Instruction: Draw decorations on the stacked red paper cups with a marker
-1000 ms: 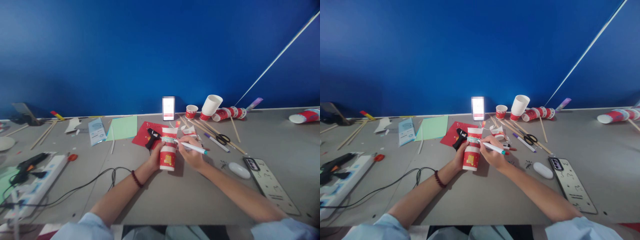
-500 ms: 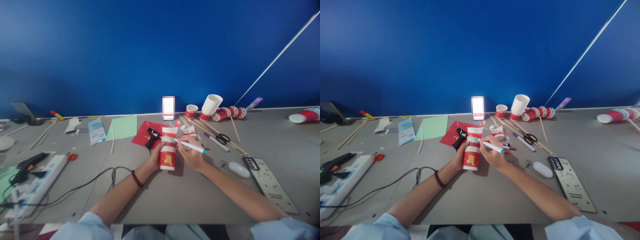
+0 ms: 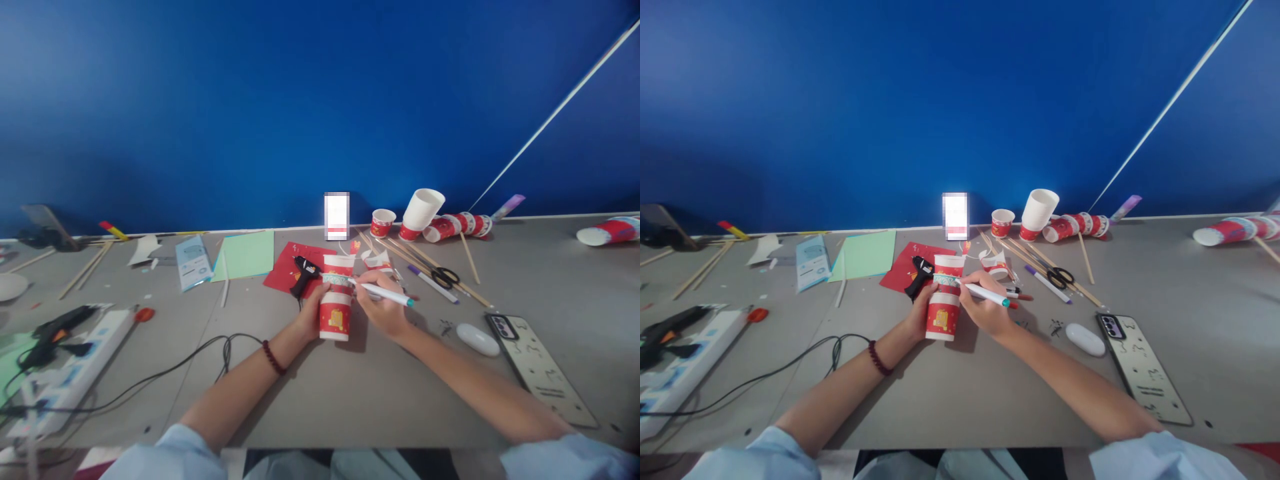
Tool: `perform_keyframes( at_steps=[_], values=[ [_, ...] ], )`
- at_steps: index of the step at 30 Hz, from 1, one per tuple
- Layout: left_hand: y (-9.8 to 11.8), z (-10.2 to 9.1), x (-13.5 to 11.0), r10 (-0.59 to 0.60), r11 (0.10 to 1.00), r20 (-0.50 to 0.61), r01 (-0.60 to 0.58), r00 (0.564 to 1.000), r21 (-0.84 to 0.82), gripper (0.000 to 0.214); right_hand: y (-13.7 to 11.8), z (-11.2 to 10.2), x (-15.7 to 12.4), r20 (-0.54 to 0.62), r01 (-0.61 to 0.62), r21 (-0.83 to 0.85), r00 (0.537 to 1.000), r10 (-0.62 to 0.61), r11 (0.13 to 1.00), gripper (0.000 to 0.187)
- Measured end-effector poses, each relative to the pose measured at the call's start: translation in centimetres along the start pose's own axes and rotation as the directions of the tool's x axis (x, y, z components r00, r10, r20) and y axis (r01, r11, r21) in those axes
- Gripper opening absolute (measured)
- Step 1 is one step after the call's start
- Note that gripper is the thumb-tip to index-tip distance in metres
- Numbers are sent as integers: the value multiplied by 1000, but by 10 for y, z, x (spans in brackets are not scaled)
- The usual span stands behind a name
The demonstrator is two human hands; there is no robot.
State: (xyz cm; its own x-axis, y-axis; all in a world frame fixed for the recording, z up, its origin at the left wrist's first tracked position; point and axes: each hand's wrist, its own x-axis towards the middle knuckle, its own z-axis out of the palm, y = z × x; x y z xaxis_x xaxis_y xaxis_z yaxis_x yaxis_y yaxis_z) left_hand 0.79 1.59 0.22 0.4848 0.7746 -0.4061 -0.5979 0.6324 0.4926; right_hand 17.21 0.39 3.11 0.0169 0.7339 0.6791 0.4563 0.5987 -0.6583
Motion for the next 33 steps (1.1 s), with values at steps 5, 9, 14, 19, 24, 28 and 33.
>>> perform_keyframes(
  at_steps=[5,9,14,19,24,28,33],
  values=[
    [0,1,0,-14,1000,-15,14,1000,7,31,0,0,0,-4,18,14,1000,-18,1000,4],
    [0,0,0,0,1000,-11,0,1000,2,31,0,0,-1,1,9,15,1000,-9,1000,4],
    [0,-1,0,-22,1000,4,22,1000,18,33,-3,0,0,0,-4,-6,1000,4,1000,3],
    [0,2,-2,24,1000,-17,-24,1000,15,32,-2,0,0,9,-5,-23,1000,5,1000,5],
    [0,3,-2,12,1000,-29,-11,1000,27,33,1,1,-2,2,-10,-22,1000,10,1000,3],
    [1,3,-2,18,1000,-35,-17,999,24,31,1,2,-2,3,-7,-18,1000,7,1000,3],
    [1,2,-2,22,999,-17,-22,1000,32,34,1,1,-1,-2,-9,-22,1000,9,1000,4]
  ],
)
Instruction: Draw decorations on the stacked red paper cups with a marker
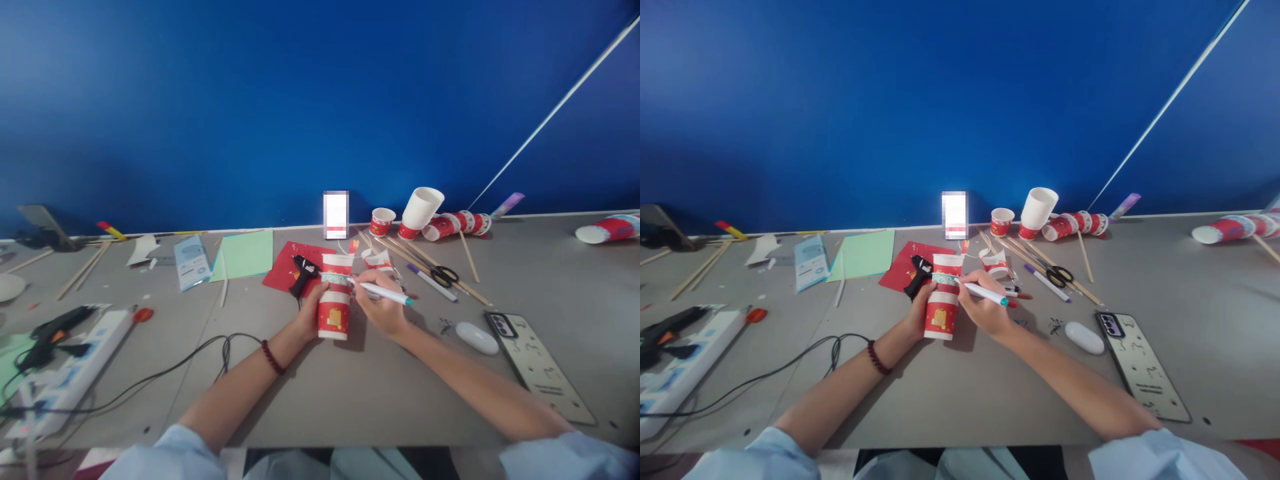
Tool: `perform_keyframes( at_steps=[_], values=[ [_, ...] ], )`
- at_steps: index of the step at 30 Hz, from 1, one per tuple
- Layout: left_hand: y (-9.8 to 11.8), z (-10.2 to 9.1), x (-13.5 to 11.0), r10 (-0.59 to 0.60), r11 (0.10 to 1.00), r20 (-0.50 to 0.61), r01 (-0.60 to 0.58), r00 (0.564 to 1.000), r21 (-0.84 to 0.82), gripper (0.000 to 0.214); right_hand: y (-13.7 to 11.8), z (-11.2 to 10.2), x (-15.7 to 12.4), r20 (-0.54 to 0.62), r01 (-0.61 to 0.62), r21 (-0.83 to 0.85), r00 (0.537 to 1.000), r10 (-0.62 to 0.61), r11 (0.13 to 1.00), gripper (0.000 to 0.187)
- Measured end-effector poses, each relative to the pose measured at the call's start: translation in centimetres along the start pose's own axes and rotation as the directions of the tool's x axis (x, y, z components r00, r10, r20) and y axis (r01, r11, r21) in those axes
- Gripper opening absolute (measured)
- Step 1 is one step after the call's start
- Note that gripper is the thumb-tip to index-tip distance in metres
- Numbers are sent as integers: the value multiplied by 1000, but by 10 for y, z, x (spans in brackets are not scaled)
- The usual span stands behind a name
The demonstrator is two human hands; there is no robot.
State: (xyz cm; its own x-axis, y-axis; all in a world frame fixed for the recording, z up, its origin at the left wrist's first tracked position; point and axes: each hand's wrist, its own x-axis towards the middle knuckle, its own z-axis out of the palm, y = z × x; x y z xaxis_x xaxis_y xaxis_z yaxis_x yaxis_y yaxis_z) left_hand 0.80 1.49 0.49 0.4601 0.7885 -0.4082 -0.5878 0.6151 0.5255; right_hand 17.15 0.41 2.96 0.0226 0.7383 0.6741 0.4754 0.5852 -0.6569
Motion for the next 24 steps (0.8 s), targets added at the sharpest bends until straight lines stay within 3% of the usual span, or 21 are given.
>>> perform_keyframes(
  at_steps=[5,16,24],
  values=[
    [0,0,1,0,1000,46,-1,999,16,37,1,-1,1,-16,8,-24,1000,-8,1000,5],
    [-1,-3,2,-29,1000,5,29,1000,7,37,-1,0,0,-6,12,5,1000,-12,1000,3],
    [1,-1,1,-17,1000,55,16,998,5,35,1,-1,0,-39,13,33,999,-12,999,4]
  ],
)
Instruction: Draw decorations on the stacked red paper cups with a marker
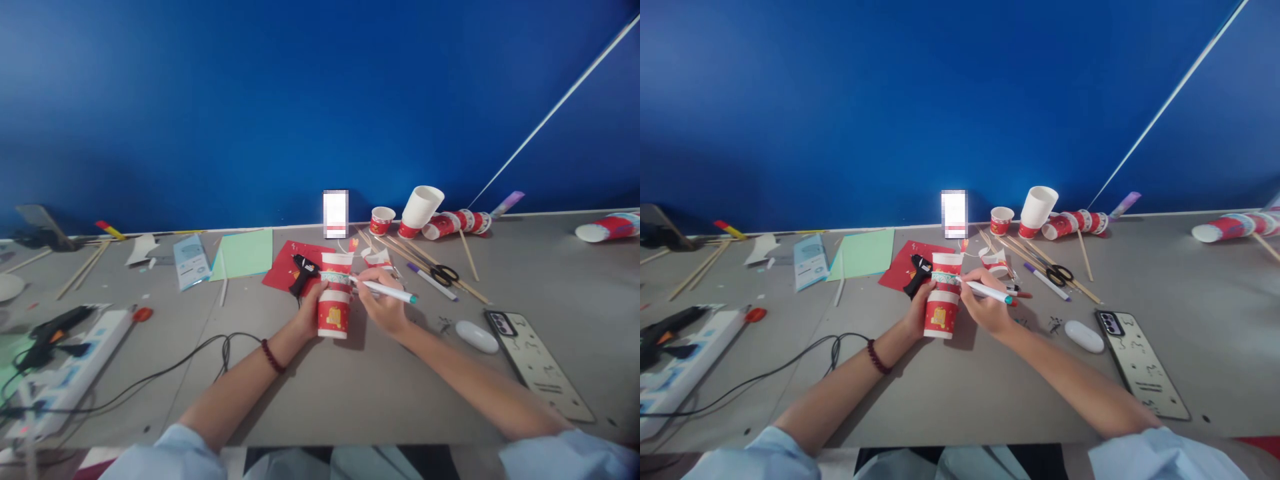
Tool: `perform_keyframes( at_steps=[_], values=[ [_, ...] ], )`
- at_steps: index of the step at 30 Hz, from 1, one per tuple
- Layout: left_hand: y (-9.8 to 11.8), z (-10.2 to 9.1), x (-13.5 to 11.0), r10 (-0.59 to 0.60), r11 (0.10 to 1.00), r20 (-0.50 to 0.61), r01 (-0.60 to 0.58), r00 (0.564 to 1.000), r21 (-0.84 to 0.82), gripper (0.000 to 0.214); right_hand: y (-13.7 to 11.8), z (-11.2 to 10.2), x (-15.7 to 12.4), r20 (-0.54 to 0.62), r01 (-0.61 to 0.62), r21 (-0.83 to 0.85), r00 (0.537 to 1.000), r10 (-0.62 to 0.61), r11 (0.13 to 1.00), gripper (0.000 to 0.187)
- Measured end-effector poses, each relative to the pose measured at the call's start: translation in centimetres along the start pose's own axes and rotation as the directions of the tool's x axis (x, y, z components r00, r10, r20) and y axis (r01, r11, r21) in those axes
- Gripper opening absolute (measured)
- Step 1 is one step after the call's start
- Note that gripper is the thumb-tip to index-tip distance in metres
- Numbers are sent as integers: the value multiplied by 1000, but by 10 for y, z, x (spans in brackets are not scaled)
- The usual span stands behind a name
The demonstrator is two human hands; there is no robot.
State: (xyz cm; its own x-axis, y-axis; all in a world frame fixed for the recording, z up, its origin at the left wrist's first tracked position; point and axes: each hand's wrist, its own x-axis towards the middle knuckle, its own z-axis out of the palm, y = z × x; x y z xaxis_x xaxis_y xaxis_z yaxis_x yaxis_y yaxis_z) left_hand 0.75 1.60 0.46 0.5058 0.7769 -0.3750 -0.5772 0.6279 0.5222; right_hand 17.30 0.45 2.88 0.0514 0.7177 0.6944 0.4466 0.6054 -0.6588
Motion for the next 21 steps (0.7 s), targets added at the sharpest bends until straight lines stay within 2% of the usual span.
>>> perform_keyframes(
  at_steps=[5,13,21],
  values=[
    [-1,-5,2,-5,1000,-10,5,1000,-14,37,-2,-1,3,-28,6,46,1000,-4,999,6],
    [0,-1,1,-11,1000,-14,11,1000,-6,36,-3,0,0,44,-36,0,998,36,999,4],
    [-2,-3,2,12,999,-42,-14,999,-42,33,-1,0,1,38,15,-34,999,-14,999,4]
  ],
)
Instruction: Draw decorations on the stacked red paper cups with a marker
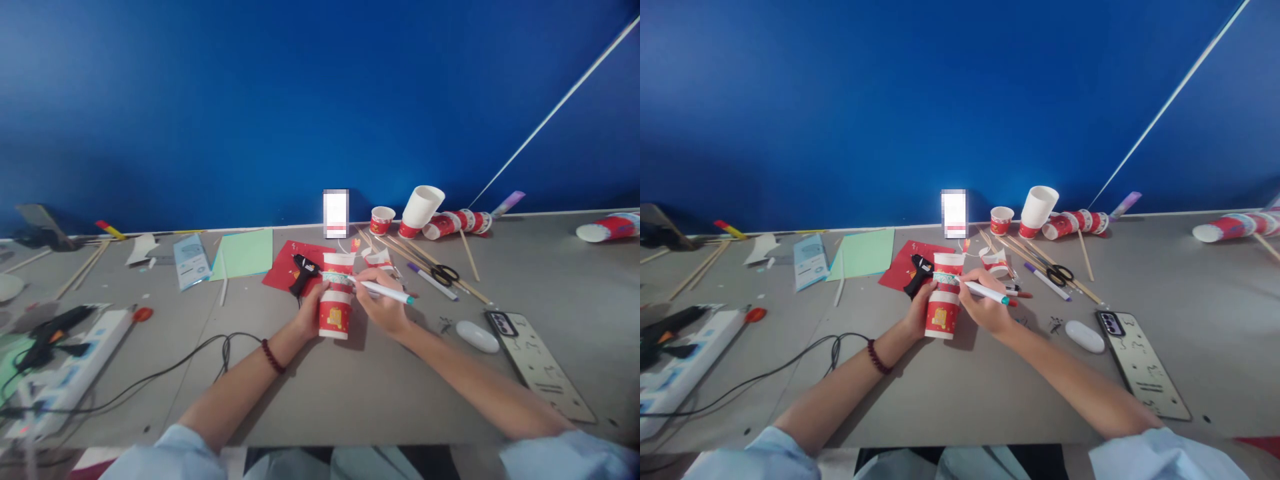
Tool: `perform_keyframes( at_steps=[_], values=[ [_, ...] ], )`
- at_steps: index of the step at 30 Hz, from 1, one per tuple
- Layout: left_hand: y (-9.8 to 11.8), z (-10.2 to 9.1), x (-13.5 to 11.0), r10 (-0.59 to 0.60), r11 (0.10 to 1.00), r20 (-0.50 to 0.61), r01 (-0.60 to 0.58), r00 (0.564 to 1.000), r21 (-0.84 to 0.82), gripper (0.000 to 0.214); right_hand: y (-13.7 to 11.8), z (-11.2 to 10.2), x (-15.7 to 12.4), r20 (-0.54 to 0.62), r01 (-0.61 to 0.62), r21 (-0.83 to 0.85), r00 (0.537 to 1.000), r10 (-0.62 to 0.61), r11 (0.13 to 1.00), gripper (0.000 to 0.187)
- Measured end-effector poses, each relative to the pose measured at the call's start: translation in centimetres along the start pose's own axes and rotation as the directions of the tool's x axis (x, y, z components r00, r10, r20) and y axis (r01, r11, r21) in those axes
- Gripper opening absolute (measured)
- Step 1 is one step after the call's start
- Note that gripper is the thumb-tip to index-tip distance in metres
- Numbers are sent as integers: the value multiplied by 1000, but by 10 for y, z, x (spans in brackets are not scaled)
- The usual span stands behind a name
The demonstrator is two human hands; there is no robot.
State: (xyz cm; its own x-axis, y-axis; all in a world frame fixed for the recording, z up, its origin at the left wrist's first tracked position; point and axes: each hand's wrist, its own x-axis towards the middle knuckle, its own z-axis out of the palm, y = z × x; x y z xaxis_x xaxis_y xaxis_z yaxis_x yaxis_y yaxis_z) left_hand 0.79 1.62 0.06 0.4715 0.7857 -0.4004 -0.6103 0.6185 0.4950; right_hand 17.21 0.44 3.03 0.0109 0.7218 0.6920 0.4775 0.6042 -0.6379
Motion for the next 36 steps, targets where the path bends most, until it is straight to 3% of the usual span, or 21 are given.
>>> perform_keyframes(
  at_steps=[9,15,25,30,36],
  values=[
    [0,4,-2,18,1000,-16,-18,1000,-6,31,1,1,0,-12,36,15,999,-36,999,5],
    [-2,7,0,84,996,17,-84,996,18,31,4,-2,-1,-31,-69,137,997,74,988,5],
    [-5,4,11,-15,1000,27,14,1000,22,34,-1,-2,5,-15,-125,184,991,130,975,7],
    [-4,4,9,30,1000,71,-30,997,3,34,-1,0,3,-27,-158,181,986,165,971,7],
    [-4,-1,9,-12,1000,47,10,999,23,37,1,0,4,-28,-165,163,985,172,973,6]
  ],
)
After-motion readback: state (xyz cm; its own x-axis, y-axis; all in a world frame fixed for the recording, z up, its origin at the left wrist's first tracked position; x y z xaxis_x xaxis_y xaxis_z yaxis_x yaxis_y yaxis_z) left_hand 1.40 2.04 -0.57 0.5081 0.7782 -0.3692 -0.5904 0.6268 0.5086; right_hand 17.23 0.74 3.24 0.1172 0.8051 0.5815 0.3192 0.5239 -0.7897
